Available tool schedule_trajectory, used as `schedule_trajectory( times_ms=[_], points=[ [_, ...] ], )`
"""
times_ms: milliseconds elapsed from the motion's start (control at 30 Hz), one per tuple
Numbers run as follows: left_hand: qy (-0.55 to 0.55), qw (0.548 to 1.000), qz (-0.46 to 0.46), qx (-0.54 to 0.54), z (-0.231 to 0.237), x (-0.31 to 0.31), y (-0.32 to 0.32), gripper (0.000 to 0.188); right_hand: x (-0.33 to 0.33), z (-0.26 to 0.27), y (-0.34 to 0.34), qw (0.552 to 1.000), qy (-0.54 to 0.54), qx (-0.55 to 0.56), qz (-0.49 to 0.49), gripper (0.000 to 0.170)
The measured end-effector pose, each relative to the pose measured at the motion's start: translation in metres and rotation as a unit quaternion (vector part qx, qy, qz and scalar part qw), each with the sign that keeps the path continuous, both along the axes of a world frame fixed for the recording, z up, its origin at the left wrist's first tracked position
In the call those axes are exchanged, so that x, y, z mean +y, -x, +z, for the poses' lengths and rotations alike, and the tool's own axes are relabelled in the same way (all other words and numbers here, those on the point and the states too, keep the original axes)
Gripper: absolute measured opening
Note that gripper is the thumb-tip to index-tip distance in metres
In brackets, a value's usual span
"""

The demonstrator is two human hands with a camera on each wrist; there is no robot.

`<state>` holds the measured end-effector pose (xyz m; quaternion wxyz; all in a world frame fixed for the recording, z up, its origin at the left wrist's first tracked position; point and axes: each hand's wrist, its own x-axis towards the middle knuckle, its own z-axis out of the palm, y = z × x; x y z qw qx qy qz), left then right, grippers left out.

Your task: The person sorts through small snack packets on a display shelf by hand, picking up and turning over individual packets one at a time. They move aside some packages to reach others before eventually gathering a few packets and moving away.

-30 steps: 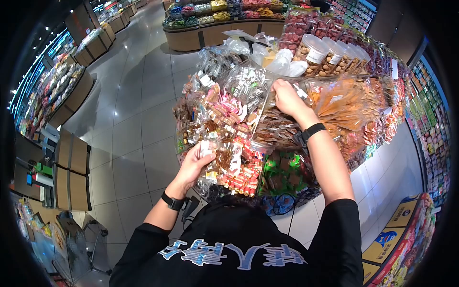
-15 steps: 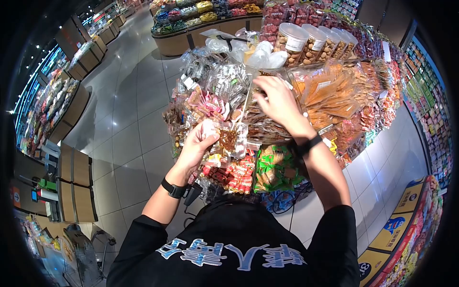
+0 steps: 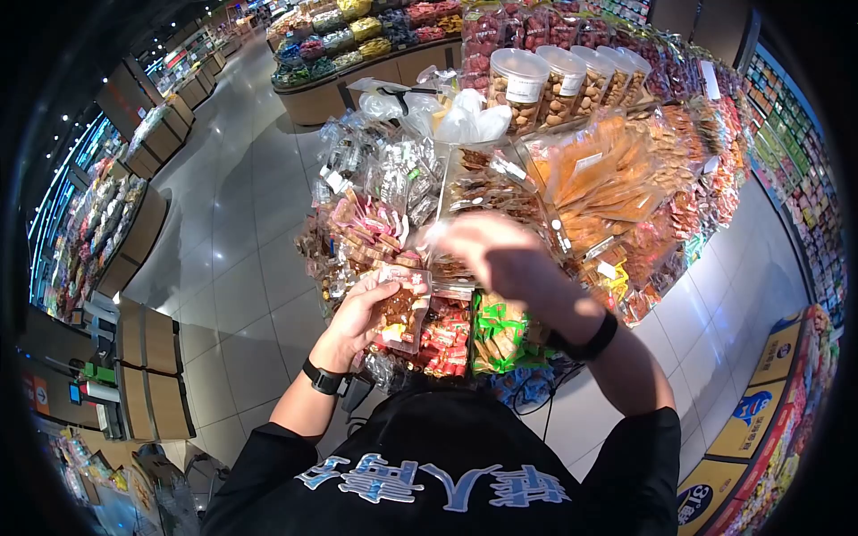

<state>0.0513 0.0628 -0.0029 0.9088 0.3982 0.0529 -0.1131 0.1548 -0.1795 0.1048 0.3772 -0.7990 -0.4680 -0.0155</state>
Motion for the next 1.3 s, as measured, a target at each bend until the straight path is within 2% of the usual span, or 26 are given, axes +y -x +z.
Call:
schedule_trajectory(
  times_ms=[33, 67, 100, 167, 300, 333, 467, 600, 700, 733, 800, 833, 900, 933, 967, 1000, 1033, 1100, 1133, 1167, 1200, 1233, 1267, 1300],
  points=[
    [-0.002, 1.0, 0.004, 0.003, -0.004, 0.001, 0.001, 0.024, 0.005, 0.02, 0.001, 0.972, -0.015, 0.183, -0.149, 0.029],
    [-0.003, 1.0, 0.008, 0.007, -0.006, 0.001, 0.002, 0.025, 0.0, 0.014, -0.022, 0.99, -0.061, -0.003, -0.124, 0.026],
    [-0.005, 1.0, 0.012, 0.01, -0.008, 0.001, 0.003, 0.026, -0.007, 0.004, -0.049, 0.971, -0.106, -0.19, -0.096, 0.023],
    [-0.021, 1.0, 0.008, 0.004, -0.011, 0.002, 0.003, 0.027, -0.004, 0.002, -0.08, 0.957, -0.072, -0.248, -0.13, 0.02],
    [-0.051, 0.999, 0.01, -0.007, -0.022, 0.002, 0.0, 0.026, 0.015, -0.023, -0.133, 0.962, 0.058, -0.242, -0.112, 0.017],
    [-0.052, 0.999, 0.01, -0.012, -0.021, 0.001, 0.0, 0.025, 0.023, -0.03, -0.139, 0.95, 0.099, -0.264, -0.136, 0.015],
    [-0.069, 0.997, 0.024, -0.022, -0.025, 0.005, 0.004, 0.025, 0.039, -0.044, -0.153, 0.943, 0.165, -0.213, -0.194, 0.017],
    [-0.09, 0.994, 0.049, -0.028, -0.019, 0.009, 0.007, 0.029, 0.041, -0.049, -0.17, 0.944, 0.221, -0.165, -0.181, 0.024],
    [-0.088, 0.993, 0.07, -0.043, -0.004, 0.005, 0.007, 0.032, 0.034, -0.037, -0.158, 0.969, 0.133, -0.149, -0.144, 0.026],
    [-0.145, 0.986, 0.069, -0.054, -0.007, 0.008, 0.005, 0.035, 0.037, -0.021, -0.152, 0.961, 0.209, -0.09, -0.157, 0.03],
    [-0.222, 0.966, 0.082, -0.103, -0.01, 0.009, 0.001, 0.037, 0.035, -0.006, -0.101, 0.963, -0.004, -0.234, -0.136, 0.03],
    [-0.242, 0.955, 0.096, -0.141, -0.008, 0.006, 0.0, 0.035, 0.035, 0.0, -0.077, 0.979, -0.02, -0.175, -0.106, 0.033],
    [-0.288, 0.93, 0.106, -0.2, -0.003, -0.001, 0.0, 0.033, 0.042, 0.003, -0.026, 0.998, 0.03, -0.016, -0.045, 0.05],
    [-0.312, 0.918, 0.101, -0.223, 0.002, -0.006, 0.0, 0.031, 0.043, -0.015, -0.014, 0.996, 0.003, 0.07, 0.05, 0.053],
    [-0.336, 0.903, 0.096, -0.248, 0.008, -0.011, -0.001, 0.03, 0.042, -0.019, 0.004, 0.988, 0.03, 0.132, 0.069, 0.056],
    [-0.305, 0.918, 0.097, -0.232, 0.014, -0.017, 0.002, 0.025, 0.042, -0.026, 0.011, 0.991, 0.032, 0.098, 0.081, 0.057],
    [-0.281, 0.913, 0.095, -0.28, 0.007, -0.019, -0.002, 0.035, 0.041, -0.029, 0.019, 0.991, 0.047, 0.116, 0.051, 0.053],
    [-0.207, 0.941, 0.143, -0.227, 0.015, -0.029, 0.005, 0.048, 0.033, -0.03, 0.017, 0.987, 0.029, 0.147, 0.05, 0.04],
    [-0.25, 0.904, 0.182, -0.295, 0.013, -0.03, 0.003, 0.057, 0.024, -0.016, 0.016, 0.992, 0.014, 0.128, 0.003, 0.033],
    [-0.247, 0.907, 0.181, -0.29, 0.013, -0.026, 0.003, 0.056, 0.012, -0.003, 0.013, 0.993, -0.001, 0.109, -0.043, 0.027],
    [-0.243, 0.91, 0.18, -0.284, 0.013, -0.02, 0.004, 0.056, 0.008, -0.011, -0.009, 0.99, -0.097, -0.083, -0.057, 0.02],
    [-0.239, 0.913, 0.179, -0.277, 0.012, -0.016, 0.006, 0.056, 0.002, -0.001, -0.015, 0.973, -0.091, -0.15, -0.147, 0.019],
    [-0.249, 0.914, 0.178, -0.266, 0.011, -0.012, 0.007, 0.052, -0.008, -0.005, -0.03, 0.961, -0.118, -0.129, -0.213, 0.02],
    [-0.249, 0.918, 0.174, -0.256, 0.006, -0.01, 0.008, 0.051, -0.014, -0.004, -0.04, 0.957, -0.106, -0.138, -0.233, 0.022]
  ],
)
